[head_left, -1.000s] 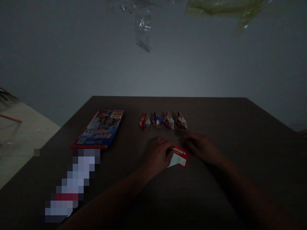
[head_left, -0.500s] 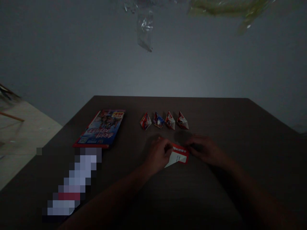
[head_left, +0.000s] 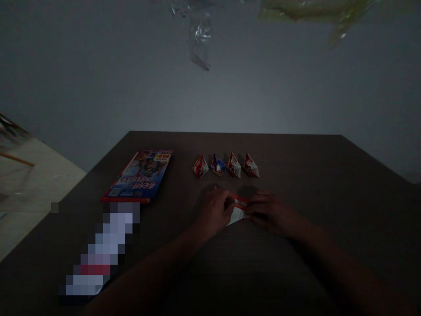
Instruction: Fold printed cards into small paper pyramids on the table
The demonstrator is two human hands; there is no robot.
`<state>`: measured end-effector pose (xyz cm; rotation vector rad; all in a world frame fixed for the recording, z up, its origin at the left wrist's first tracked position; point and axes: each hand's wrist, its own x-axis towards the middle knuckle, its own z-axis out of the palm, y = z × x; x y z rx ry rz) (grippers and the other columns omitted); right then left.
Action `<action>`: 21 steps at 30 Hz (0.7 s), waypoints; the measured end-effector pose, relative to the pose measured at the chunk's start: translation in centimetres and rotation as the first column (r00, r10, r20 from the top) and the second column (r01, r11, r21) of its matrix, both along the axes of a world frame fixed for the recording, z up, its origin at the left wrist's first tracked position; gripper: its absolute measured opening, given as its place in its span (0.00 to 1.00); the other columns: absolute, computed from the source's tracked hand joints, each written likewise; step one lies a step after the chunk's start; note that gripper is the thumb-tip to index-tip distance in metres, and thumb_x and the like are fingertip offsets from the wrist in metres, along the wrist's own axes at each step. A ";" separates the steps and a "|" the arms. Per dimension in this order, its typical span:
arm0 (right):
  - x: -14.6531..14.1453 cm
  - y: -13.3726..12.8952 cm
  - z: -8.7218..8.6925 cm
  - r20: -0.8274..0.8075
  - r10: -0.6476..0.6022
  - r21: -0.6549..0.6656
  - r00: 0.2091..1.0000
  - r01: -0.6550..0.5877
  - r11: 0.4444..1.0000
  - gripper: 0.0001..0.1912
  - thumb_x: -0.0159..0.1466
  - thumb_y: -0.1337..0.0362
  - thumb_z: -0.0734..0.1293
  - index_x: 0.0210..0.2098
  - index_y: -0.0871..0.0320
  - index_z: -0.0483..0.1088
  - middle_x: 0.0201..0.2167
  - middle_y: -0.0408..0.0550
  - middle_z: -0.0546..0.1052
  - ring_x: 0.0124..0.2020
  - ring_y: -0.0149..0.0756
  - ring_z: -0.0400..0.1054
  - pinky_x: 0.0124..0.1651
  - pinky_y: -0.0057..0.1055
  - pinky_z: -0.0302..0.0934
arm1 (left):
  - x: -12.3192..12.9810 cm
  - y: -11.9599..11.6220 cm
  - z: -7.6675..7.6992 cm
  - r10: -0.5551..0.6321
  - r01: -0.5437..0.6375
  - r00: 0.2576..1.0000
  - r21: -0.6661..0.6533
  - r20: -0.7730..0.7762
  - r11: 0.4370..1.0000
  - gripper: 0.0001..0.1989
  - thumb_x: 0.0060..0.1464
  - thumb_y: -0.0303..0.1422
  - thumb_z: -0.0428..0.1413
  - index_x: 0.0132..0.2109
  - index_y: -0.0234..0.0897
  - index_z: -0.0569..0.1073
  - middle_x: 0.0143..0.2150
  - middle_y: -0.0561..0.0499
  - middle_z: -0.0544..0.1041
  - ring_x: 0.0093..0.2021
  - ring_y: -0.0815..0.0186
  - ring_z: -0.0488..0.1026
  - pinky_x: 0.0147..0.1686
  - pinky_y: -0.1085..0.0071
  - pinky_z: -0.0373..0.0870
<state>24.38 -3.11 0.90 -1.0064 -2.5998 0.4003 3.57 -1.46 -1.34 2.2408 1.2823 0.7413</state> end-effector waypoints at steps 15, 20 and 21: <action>0.1 0.0 -0.4 -0.066 -0.100 -0.156 0.993 0.089 0.984 0.04 0.61 0.64 0.66 0.32 0.56 0.73 0.35 0.47 0.75 0.39 0.37 0.68 0.44 0.37 0.57 | -0.6 -0.7 0.5 -0.123 0.131 0.972 0.028 -0.199 0.991 0.05 0.51 0.35 0.58 0.37 0.45 0.77 0.42 0.51 0.69 0.47 0.58 0.63 0.46 0.59 0.59; -0.4 -0.1 -0.5 -0.050 -0.168 -0.154 0.984 0.159 0.975 0.03 0.61 0.65 0.66 0.31 0.56 0.72 0.32 0.46 0.74 0.37 0.37 0.67 0.43 0.37 0.55 | -0.6 -0.5 0.5 -0.130 0.138 0.970 0.023 -0.206 0.990 0.06 0.51 0.37 0.59 0.37 0.46 0.77 0.42 0.51 0.70 0.47 0.58 0.63 0.47 0.58 0.58; -0.5 -0.1 -0.6 -0.047 -0.177 -0.153 0.983 0.168 0.974 0.02 0.61 0.66 0.66 0.31 0.57 0.72 0.32 0.46 0.74 0.36 0.37 0.67 0.42 0.37 0.55 | -0.6 -0.5 0.5 -0.130 0.137 0.970 0.022 -0.206 0.990 0.06 0.51 0.37 0.59 0.37 0.46 0.77 0.42 0.51 0.70 0.47 0.58 0.63 0.47 0.58 0.58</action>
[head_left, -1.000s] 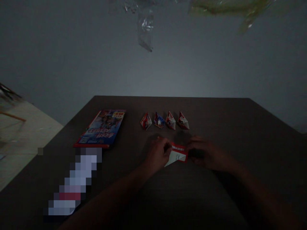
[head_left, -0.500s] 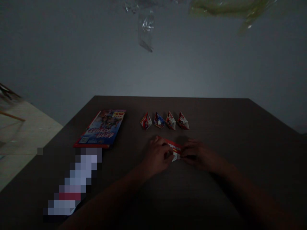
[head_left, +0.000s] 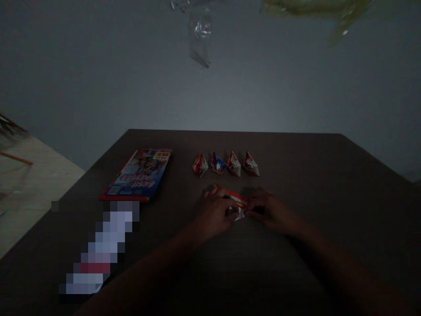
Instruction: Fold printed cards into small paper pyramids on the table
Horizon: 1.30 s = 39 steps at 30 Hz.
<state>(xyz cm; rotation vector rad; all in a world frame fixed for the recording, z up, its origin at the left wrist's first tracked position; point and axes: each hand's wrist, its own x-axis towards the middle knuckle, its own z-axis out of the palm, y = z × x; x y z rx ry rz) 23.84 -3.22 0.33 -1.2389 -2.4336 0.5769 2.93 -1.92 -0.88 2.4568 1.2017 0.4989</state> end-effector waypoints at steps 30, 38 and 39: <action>-1.0 0.2 -0.7 0.002 -0.233 -0.106 0.972 0.232 0.967 0.10 0.53 0.60 0.72 0.30 0.57 0.70 0.29 0.45 0.75 0.31 0.36 0.67 0.36 0.33 0.57 | -0.1 0.1 0.1 0.000 0.000 1.000 -0.008 -0.001 1.000 0.07 0.51 0.38 0.58 0.38 0.46 0.77 0.42 0.50 0.70 0.48 0.57 0.62 0.46 0.58 0.58; 0.7 0.6 -0.4 -0.078 -0.248 -0.283 0.966 0.217 0.934 0.06 0.54 0.65 0.69 0.32 0.56 0.68 0.31 0.43 0.75 0.32 0.34 0.69 0.34 0.29 0.59 | -0.1 0.0 0.3 -0.011 0.011 1.000 -0.029 -0.002 1.000 0.06 0.51 0.36 0.58 0.38 0.47 0.77 0.42 0.50 0.70 0.47 0.57 0.63 0.45 0.60 0.58; 0.9 0.6 -0.4 -0.090 -0.242 -0.293 0.966 0.206 0.934 0.05 0.55 0.65 0.68 0.32 0.56 0.68 0.31 0.42 0.75 0.32 0.34 0.69 0.34 0.29 0.59 | -0.1 0.0 0.3 -0.010 0.010 1.000 -0.032 -0.001 0.999 0.06 0.52 0.36 0.58 0.38 0.47 0.77 0.42 0.50 0.70 0.47 0.58 0.63 0.46 0.60 0.58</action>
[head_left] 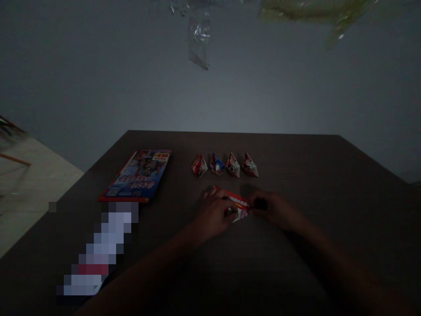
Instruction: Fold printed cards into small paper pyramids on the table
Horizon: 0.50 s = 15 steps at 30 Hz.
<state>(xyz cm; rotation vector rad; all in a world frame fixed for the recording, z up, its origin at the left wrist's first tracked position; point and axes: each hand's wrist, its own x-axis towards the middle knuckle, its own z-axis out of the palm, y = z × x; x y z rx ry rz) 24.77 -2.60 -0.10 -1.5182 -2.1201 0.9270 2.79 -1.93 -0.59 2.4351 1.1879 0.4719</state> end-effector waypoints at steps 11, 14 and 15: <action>-0.9 -0.3 0.1 0.011 -0.039 0.055 0.999 0.038 0.998 0.08 0.54 0.63 0.69 0.32 0.57 0.69 0.28 0.43 0.75 0.28 0.33 0.67 0.31 0.28 0.59 | 0.1 0.0 0.0 -0.006 0.006 1.000 0.015 0.010 1.000 0.04 0.51 0.35 0.59 0.36 0.47 0.77 0.41 0.51 0.70 0.47 0.58 0.63 0.45 0.60 0.59; -1.7 -0.5 0.1 0.051 -0.069 0.096 0.996 0.064 0.993 0.10 0.51 0.62 0.71 0.31 0.57 0.69 0.27 0.43 0.74 0.27 0.33 0.67 0.29 0.28 0.58 | 0.0 0.1 0.0 -0.003 0.003 1.000 0.012 0.016 1.000 0.05 0.51 0.37 0.59 0.37 0.46 0.77 0.42 0.51 0.70 0.47 0.59 0.63 0.45 0.60 0.59; -1.9 -0.5 0.1 0.070 -0.075 0.115 0.995 0.066 0.991 0.12 0.50 0.61 0.72 0.31 0.57 0.70 0.28 0.44 0.74 0.28 0.33 0.67 0.30 0.28 0.58 | 0.0 0.1 0.0 -0.003 0.003 1.000 0.011 0.017 1.000 0.05 0.51 0.37 0.59 0.37 0.46 0.77 0.42 0.51 0.70 0.47 0.59 0.63 0.45 0.60 0.59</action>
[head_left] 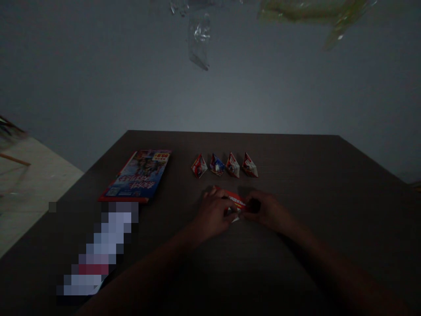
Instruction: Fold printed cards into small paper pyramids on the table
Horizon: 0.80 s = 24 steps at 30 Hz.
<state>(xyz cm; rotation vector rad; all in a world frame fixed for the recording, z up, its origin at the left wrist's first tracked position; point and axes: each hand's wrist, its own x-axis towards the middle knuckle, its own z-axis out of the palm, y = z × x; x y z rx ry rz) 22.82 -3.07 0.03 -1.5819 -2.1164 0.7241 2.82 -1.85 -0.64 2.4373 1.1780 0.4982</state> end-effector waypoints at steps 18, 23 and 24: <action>2.5 0.7 0.0 -0.159 0.058 -0.109 0.986 -0.076 0.991 0.04 0.54 0.69 0.66 0.31 0.57 0.69 0.31 0.44 0.76 0.33 0.34 0.69 0.37 0.31 0.62 | -0.2 0.0 0.1 -0.026 0.026 1.000 -0.015 0.010 1.000 0.06 0.51 0.33 0.58 0.38 0.46 0.77 0.42 0.50 0.71 0.47 0.58 0.63 0.47 0.59 0.58; 3.1 1.1 -0.3 -0.202 0.074 -0.056 0.977 -0.087 0.995 0.04 0.56 0.68 0.64 0.33 0.57 0.68 0.33 0.45 0.76 0.36 0.36 0.70 0.40 0.32 0.63 | -0.3 -0.2 0.2 -0.052 0.052 0.998 0.029 0.023 0.998 0.04 0.52 0.31 0.56 0.36 0.44 0.76 0.43 0.51 0.71 0.47 0.60 0.63 0.48 0.59 0.56; 3.3 1.2 -0.5 -0.199 0.062 -0.025 0.978 -0.068 0.997 0.04 0.57 0.68 0.64 0.33 0.57 0.69 0.33 0.46 0.76 0.36 0.36 0.70 0.40 0.32 0.63 | -0.3 -0.2 0.2 -0.055 0.054 0.998 0.034 0.025 0.998 0.04 0.53 0.31 0.56 0.36 0.43 0.76 0.43 0.51 0.71 0.47 0.60 0.63 0.48 0.59 0.56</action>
